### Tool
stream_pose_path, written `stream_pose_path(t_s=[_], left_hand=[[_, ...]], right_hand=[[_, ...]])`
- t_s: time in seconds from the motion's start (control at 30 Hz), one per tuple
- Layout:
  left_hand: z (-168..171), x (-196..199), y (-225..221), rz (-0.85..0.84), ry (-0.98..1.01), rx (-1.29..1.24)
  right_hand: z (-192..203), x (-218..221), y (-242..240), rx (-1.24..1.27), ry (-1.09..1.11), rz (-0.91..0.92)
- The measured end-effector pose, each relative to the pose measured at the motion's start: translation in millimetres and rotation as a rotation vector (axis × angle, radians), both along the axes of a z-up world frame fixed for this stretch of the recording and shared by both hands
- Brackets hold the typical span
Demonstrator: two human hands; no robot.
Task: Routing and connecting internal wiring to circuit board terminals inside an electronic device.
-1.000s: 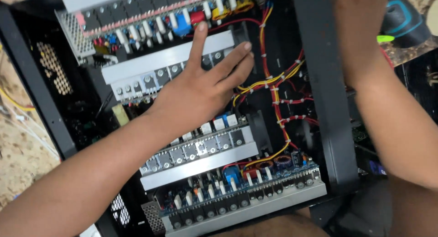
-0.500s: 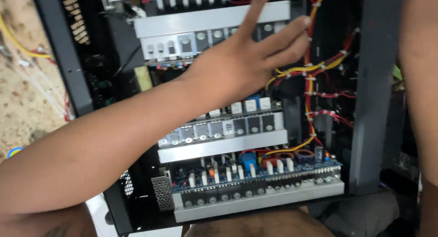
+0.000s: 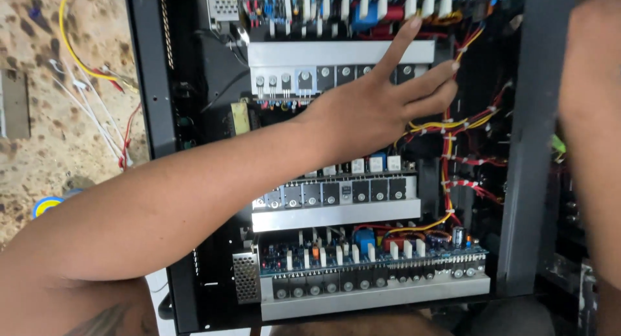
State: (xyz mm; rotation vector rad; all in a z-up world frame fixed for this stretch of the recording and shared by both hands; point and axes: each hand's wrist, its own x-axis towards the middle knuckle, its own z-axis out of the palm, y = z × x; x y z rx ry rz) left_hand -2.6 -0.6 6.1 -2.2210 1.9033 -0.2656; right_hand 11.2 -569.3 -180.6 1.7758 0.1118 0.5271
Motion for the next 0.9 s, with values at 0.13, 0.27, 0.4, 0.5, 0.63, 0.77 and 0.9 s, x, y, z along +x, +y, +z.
stream_pose_path(t_s=[0.13, 0.27, 0.4, 0.5, 0.63, 0.77, 0.9], left_hand=[[1.9, 1.5, 1.0, -0.021, -0.02, 0.031], [-5.2, 1.9, 0.9, -0.016, -0.01, 0.009], [-7.4, 2.3, 3.8, -0.032, -0.028, -0.075], [-2.8, 5.1, 3.1, -0.046, 0.015, -0.056], [0.2, 4.9, 0.6, -0.056, 0.055, -0.007], [-4.6, 3.4, 0.4, -0.053, 0.03, -0.041], [8.5, 3.5, -1.6, -0.055, 0.038, 0.063]], right_hand=[[28.7, 7.3, 62.9, -0.006, 0.217, -0.006], [58.6, -1.3, 97.5, 0.193, 0.212, 0.153], [61.1, -7.7, 110.0, 0.558, 0.378, -0.059], [57.6, -10.7, 102.2, 0.475, 0.38, -0.069], [54.1, -22.1, 85.5, 0.653, 0.509, 0.017], [56.0, -6.2, 70.7, 0.779, 0.584, 0.097], [109.4, -20.4, 108.6, 1.305, 0.634, 0.213]])
